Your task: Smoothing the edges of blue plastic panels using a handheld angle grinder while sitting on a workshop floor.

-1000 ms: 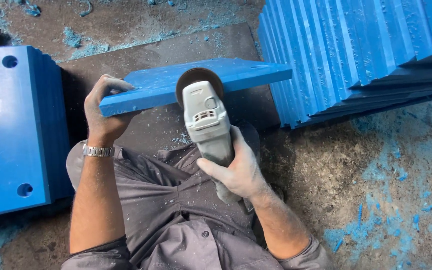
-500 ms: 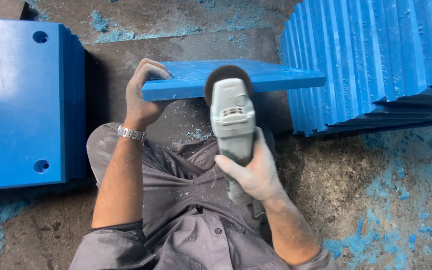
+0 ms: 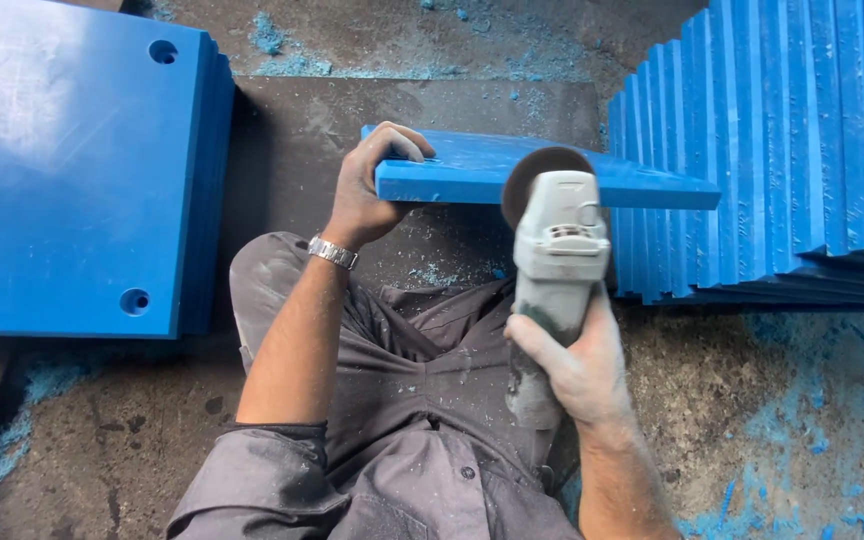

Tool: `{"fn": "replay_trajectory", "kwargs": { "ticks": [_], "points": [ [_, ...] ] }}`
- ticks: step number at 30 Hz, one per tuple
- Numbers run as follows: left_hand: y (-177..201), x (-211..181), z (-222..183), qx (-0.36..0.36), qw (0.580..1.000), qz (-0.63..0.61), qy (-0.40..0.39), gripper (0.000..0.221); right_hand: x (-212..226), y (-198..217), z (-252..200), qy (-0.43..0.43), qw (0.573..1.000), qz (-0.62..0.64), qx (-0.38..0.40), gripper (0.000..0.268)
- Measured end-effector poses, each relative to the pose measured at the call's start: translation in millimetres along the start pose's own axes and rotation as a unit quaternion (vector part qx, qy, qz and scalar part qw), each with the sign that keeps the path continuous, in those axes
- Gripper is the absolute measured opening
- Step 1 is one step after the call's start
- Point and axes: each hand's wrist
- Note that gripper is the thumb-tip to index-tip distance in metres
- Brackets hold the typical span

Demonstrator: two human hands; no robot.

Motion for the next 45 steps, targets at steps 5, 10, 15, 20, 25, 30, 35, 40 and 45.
{"fn": "replay_trajectory", "kwargs": {
  "ticks": [5, 10, 15, 20, 25, 30, 35, 40, 45],
  "points": [
    [1, -2, -2, -0.004, 1.000, -0.007, 0.010, 0.032, 3, -46, 1, 0.079, 0.987, -0.106, 0.093, 0.070],
    [2, -1, 2, -0.003, 1.000, -0.020, -0.014, 0.033, 6, -43, -3, 0.057, 0.988, -0.092, 0.113, 0.069],
    [-2, 6, -1, -0.004, 1.000, -0.002, -0.008, 0.027, -7, -20, -9, -0.005, 0.999, -0.001, 0.043, 0.067],
    [-3, 5, -2, -0.002, 1.000, 0.010, -0.014, 0.029, -3, -40, -7, 0.024, 0.997, -0.049, 0.051, 0.075],
    [-3, 2, 0, -0.011, 0.999, -0.013, -0.028, 0.035, -4, -52, -6, 0.038, 0.990, -0.036, 0.128, 0.074],
    [-4, 10, -3, -0.003, 1.000, -0.009, -0.014, 0.025, -19, -11, -20, 0.002, 0.999, -0.011, 0.032, 0.064],
    [-4, 10, -5, 0.002, 1.000, 0.001, -0.019, 0.027, -18, -1, -26, 0.035, 0.994, 0.102, -0.018, 0.053],
    [-3, 9, -11, 0.009, 1.000, 0.010, -0.008, 0.029, -6, -31, -24, -0.026, 0.997, 0.026, 0.062, 0.062],
    [-4, 7, -10, 0.001, 1.000, -0.007, -0.011, 0.034, 3, -61, -16, 0.040, 0.990, -0.082, 0.105, 0.069]
  ]
}}
Point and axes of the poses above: each hand's wrist, its own z-axis towards the middle knuckle, its own y-axis out of the back of the hand, x = y × z, and after that the axes turned 4 degrees about x, right-handed
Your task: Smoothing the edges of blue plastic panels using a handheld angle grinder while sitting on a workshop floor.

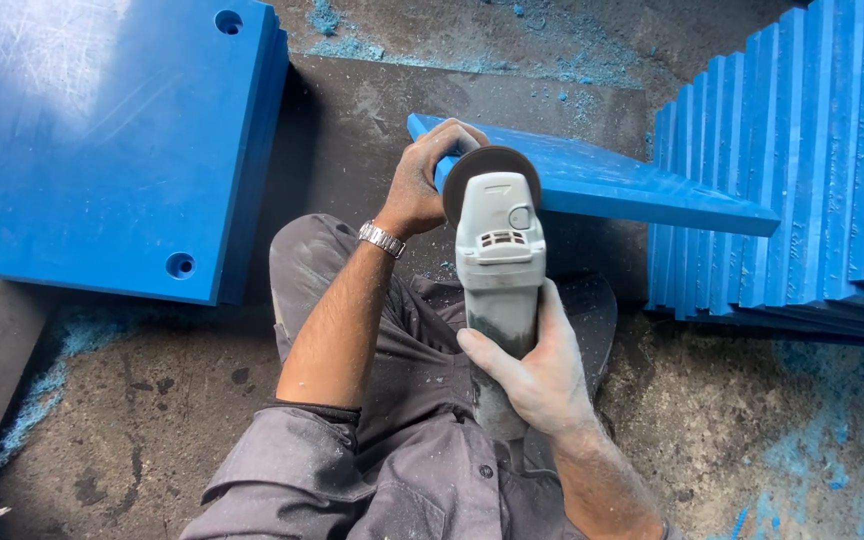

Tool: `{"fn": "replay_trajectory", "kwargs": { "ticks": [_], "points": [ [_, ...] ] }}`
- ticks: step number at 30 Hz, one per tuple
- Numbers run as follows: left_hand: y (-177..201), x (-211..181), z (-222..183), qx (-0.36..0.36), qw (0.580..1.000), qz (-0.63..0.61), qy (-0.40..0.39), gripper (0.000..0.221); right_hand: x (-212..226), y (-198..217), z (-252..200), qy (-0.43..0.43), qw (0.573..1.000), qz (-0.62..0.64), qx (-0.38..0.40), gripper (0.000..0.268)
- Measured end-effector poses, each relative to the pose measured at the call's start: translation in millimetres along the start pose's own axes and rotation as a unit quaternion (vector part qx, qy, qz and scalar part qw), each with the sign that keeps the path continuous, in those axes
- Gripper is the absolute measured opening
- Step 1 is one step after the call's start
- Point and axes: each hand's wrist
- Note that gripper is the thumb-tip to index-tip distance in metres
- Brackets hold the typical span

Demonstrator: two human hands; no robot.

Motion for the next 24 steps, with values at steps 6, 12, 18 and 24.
{"fn": "replay_trajectory", "kwargs": {
  "ticks": [6, 12, 18, 24],
  "points": [
    [0, 2, 2, 0.002, 1.000, 0.000, 0.008, 0.032, -6, 13, -13, -0.044, 0.999, -0.012, 0.005, 0.069],
    [1, 2, -5, 0.003, 1.000, 0.020, 0.008, 0.023, -8, 25, -34, -0.070, 0.984, 0.159, -0.039, 0.060],
    [-2, 2, -18, 0.012, 1.000, 0.017, 0.005, 0.034, 16, 3, -32, -0.084, 0.965, 0.235, 0.076, 0.059],
    [-1, -7, -26, 0.026, 0.999, 0.012, 0.022, 0.035, 23, 3, -35, -0.141, 0.958, 0.234, 0.082, 0.059]
  ]
}}
Point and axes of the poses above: each hand's wrist, its own z-axis towards the middle knuckle, its own y-axis out of the back of the hand, x = y × z, and after that the axes turned 4 degrees about x, right-handed
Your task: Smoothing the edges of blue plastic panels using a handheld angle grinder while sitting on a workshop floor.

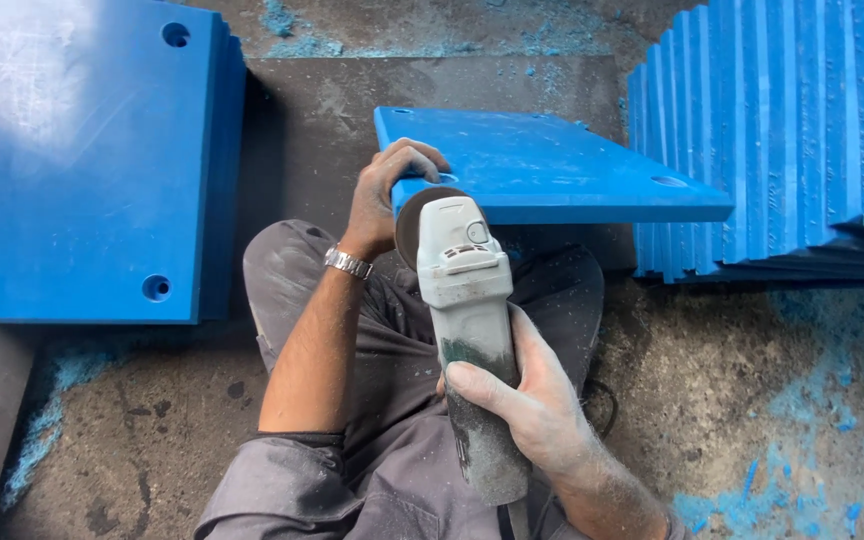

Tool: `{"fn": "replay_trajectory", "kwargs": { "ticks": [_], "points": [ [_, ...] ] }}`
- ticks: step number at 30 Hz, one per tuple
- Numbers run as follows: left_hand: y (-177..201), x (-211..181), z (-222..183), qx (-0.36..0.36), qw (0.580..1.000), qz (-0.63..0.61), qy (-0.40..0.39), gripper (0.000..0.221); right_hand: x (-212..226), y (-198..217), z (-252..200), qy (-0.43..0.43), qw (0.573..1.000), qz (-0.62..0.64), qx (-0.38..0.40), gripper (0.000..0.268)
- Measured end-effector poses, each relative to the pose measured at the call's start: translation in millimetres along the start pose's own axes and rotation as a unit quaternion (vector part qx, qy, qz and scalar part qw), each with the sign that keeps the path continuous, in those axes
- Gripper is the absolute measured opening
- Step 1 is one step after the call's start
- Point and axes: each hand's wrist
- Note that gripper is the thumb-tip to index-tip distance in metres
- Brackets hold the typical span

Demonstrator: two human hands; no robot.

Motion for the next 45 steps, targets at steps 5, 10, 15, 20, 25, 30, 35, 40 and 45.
{"fn": "replay_trajectory", "kwargs": {
  "ticks": [5, 10, 15, 20, 25, 30, 35, 40, 45],
  "points": [
    [-1, -3, -5, 0.010, 0.999, 0.027, 0.014, 0.025, -6, 43, -22, 0.021, 0.998, 0.019, -0.049, 0.054],
    [6, -6, -4, 0.013, 0.999, 0.027, 0.021, 0.022, -10, 105, -44, 0.082, 0.975, 0.096, -0.181, 0.050],
    [29, 2, -16, 0.026, 0.999, 0.029, 0.028, 0.018, -26, 160, -49, 0.122, 0.949, 0.113, -0.268, 0.046],
    [36, 9, -30, 0.038, 0.996, 0.069, 0.050, 0.016, -39, 146, -53, 0.157, 0.943, 0.082, -0.283, 0.051],
    [35, 3, -31, 0.036, 0.994, 0.072, 0.071, 0.015, -46, 108, -43, 0.106, 0.984, 0.041, -0.134, 0.058],
    [36, 1, -29, 0.040, 0.994, 0.078, 0.063, 0.013, -51, 87, -31, 0.065, 0.995, -0.038, -0.059, 0.063],
    [38, 7, -30, 0.042, 0.994, 0.087, 0.060, 0.014, -67, 111, -44, 0.049, 0.994, -0.049, -0.088, 0.063],
    [40, 13, -32, 0.042, 0.990, 0.115, 0.068, 0.013, -74, 163, -74, 0.086, 0.971, 0.074, -0.211, 0.065],
    [43, 11, -27, 0.049, 0.990, 0.120, 0.054, 0.015, -106, 209, -106, 0.141, 0.931, 0.105, -0.319, 0.061]
  ]
}}
Point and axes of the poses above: each hand's wrist, its own z-axis towards the middle knuckle, its own y-axis out of the back of the hand, x = y × z, and after that the axes turned 4 degrees about x, right-handed
